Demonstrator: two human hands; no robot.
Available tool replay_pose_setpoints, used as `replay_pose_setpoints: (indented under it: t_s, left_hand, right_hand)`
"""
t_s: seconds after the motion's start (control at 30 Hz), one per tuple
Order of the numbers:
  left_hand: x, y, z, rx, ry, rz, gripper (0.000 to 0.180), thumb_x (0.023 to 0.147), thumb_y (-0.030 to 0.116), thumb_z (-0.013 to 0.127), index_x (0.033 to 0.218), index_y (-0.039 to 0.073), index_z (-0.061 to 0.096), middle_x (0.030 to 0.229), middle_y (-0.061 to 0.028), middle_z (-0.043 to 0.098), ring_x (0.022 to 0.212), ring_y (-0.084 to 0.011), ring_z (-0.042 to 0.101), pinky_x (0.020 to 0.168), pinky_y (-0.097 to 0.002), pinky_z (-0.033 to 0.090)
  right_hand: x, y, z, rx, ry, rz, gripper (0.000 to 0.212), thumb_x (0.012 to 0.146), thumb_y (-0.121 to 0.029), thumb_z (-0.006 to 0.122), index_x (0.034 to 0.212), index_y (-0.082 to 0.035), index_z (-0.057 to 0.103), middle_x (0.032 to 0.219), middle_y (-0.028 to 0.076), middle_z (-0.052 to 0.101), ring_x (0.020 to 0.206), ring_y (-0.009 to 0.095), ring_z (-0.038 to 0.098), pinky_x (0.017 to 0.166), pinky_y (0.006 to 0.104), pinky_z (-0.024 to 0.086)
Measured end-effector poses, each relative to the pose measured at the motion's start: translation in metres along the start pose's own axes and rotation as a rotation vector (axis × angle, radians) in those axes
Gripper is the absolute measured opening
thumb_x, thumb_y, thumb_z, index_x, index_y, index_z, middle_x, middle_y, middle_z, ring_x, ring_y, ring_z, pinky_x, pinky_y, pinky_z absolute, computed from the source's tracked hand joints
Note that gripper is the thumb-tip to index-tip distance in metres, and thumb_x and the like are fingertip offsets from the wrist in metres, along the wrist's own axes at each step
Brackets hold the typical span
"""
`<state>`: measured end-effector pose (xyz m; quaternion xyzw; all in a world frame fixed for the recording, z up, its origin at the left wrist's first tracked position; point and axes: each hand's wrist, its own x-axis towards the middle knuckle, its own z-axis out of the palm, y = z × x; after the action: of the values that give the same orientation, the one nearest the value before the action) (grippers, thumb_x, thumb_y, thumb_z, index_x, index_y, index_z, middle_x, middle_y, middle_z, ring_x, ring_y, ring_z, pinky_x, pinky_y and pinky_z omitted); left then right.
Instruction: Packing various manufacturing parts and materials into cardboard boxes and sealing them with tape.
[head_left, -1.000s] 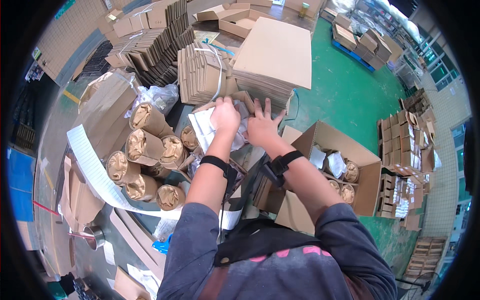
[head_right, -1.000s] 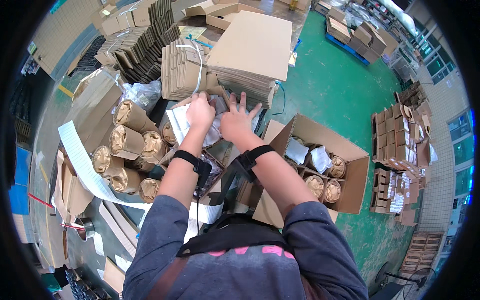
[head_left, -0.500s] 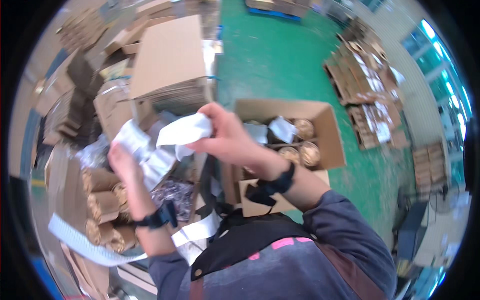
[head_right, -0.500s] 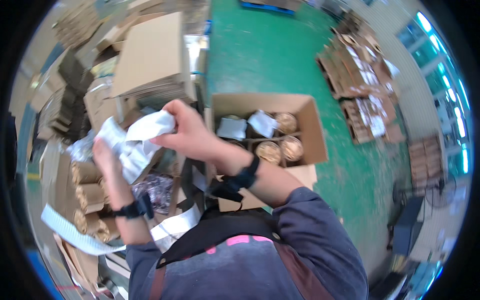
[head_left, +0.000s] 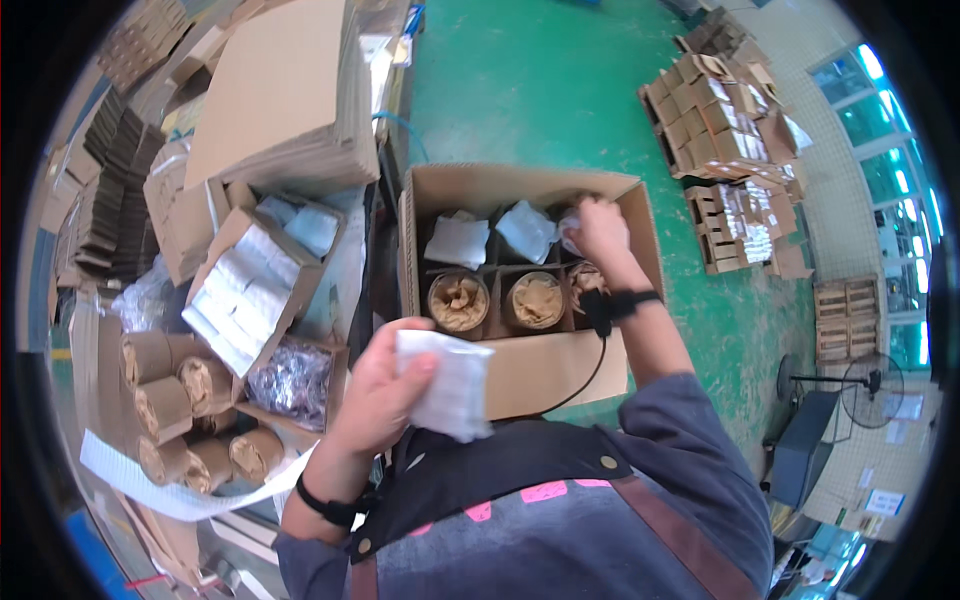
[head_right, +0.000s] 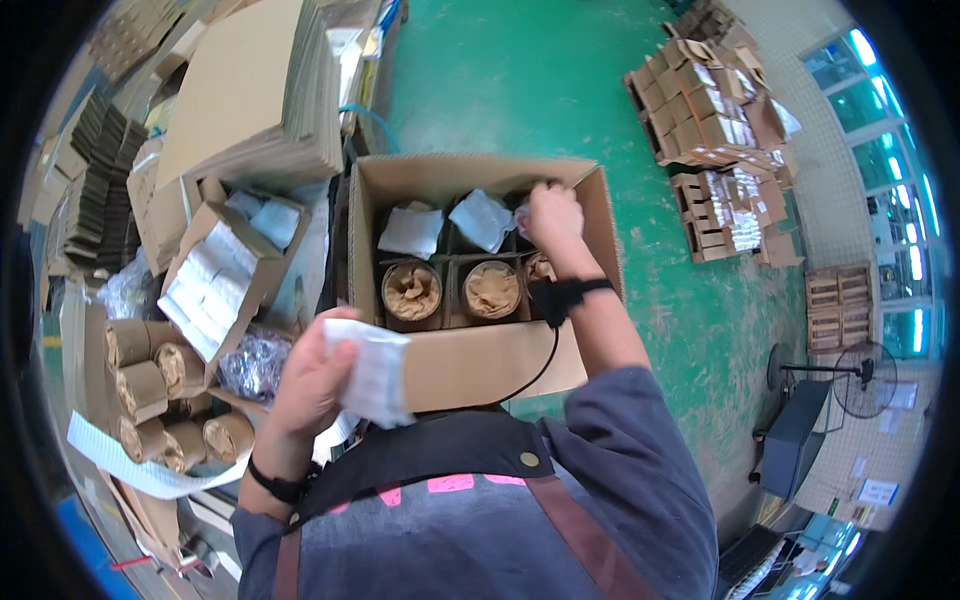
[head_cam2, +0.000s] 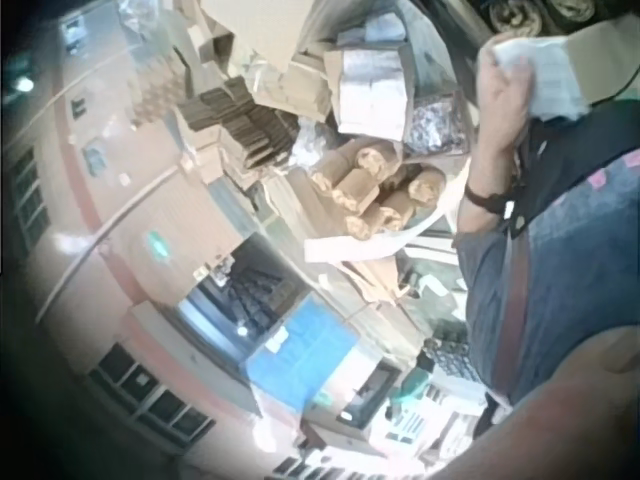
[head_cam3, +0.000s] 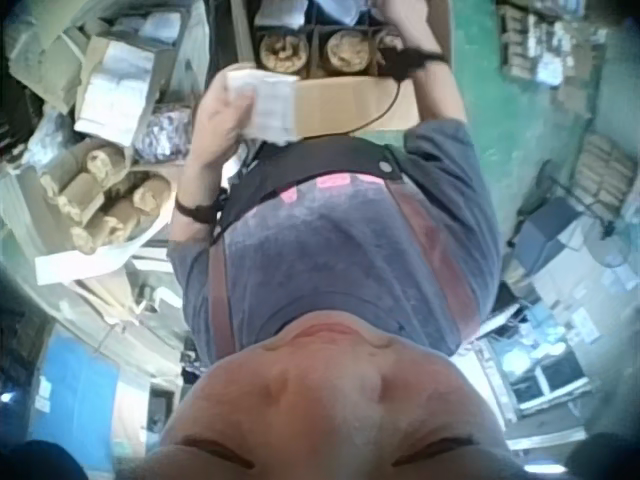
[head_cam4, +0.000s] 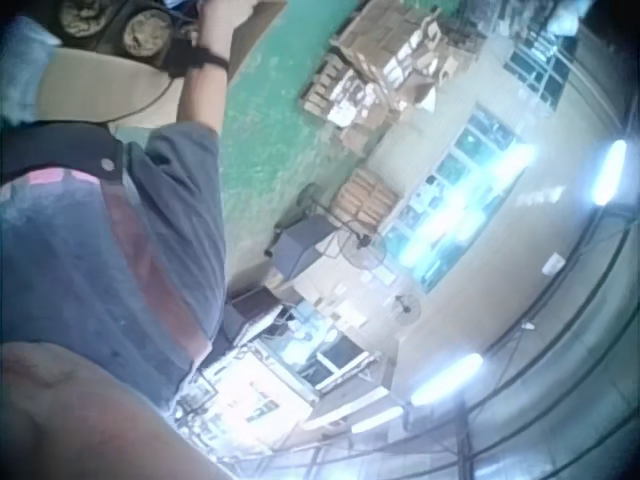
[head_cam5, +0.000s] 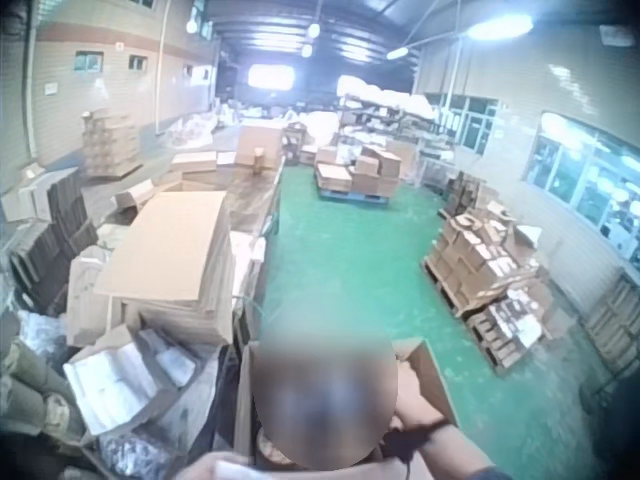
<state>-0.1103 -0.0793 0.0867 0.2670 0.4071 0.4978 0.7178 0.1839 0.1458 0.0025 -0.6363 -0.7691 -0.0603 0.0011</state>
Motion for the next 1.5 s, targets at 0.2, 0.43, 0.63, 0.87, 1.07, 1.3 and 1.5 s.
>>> replay_pose_setpoints:
  t_s: [0.2,0.43,0.63,0.87,1.07,1.3,1.5]
  left_hand:
    - [0.024,-0.051,0.017,0.13,-0.009,-0.066,0.04,0.097,0.02,0.056,0.132,0.003,0.045,0.112,-0.0057,0.059,0.102,-0.0127,0.057,0.09,-0.0284,0.047]
    - [-0.005,-0.021,0.001,0.285,-0.343,-0.25,0.056,0.097,0.022,0.056,0.144,0.003,0.031,0.12,-0.008,0.055,0.114,-0.0156,0.052,0.1,-0.03,0.041]
    - [-0.034,0.04,-0.11,0.773,0.539,0.187,0.026,0.097,0.021,0.053,0.108,-0.001,0.065,0.078,-0.0026,0.065,0.067,-0.0101,0.061,0.064,-0.0278,0.051]
    - [0.029,0.062,-0.172,1.663,1.01,-0.046,0.063,0.075,0.055,0.07,0.102,-0.001,0.064,0.107,-0.0169,0.063,0.093,-0.0328,0.063,0.078,-0.0451,0.051]
    - [0.044,0.01,-0.208,1.54,1.447,0.07,0.061,0.073,0.039,0.072,0.119,0.004,0.051,0.113,-0.013,0.053,0.105,-0.0317,0.054,0.081,-0.0476,0.047]
    - [0.026,0.022,-0.174,1.452,1.199,0.142,0.033,0.079,0.02,0.062,0.108,0.007,0.054,0.109,-0.0087,0.056,0.106,-0.0285,0.053,0.085,-0.0472,0.043]
    - [0.039,0.02,-0.177,1.589,1.126,0.268,0.051,0.065,0.042,0.081,0.094,0.006,0.06,0.09,-0.0114,0.065,0.086,-0.0304,0.063,0.069,-0.0436,0.05]
  right_hand:
    - [-0.104,-0.072,-0.101,1.672,-1.1,-0.226,0.042,0.086,-0.014,0.07,0.12,0.001,0.051,0.112,0.006,0.058,0.096,0.014,0.059,0.083,0.0294,0.05]
    - [-0.041,-0.111,0.01,1.196,-0.637,-0.291,0.063,0.07,-0.012,0.081,0.123,-0.002,0.047,0.102,0.016,0.063,0.092,0.022,0.063,0.078,0.0342,0.053]
    - [-0.045,-0.129,-0.068,0.581,-0.336,-0.473,0.025,0.078,-0.016,0.073,0.096,-0.004,0.06,0.08,0.015,0.066,0.072,0.029,0.067,0.064,0.0374,0.053]
    - [0.022,-0.348,-0.151,0.654,-0.251,-1.125,0.032,0.091,-0.026,0.057,0.081,0.003,0.064,0.07,0.017,0.064,0.063,0.031,0.061,0.063,0.0354,0.051]
    - [0.012,-0.473,-0.085,0.637,-0.459,-0.708,0.063,0.069,-0.046,0.075,0.094,0.011,0.067,0.097,0.028,0.066,0.092,0.037,0.067,0.083,0.0399,0.051]
    - [0.017,-0.459,-0.064,0.792,-0.474,-0.501,0.05,0.061,-0.029,0.081,0.099,0.001,0.07,0.094,0.02,0.07,0.088,0.03,0.069,0.078,0.0352,0.054]
    - [0.015,-0.425,-0.066,1.403,-0.092,-0.211,0.047,0.057,-0.011,0.085,0.091,-0.004,0.053,0.087,0.008,0.061,0.079,0.02,0.06,0.073,0.0339,0.051]
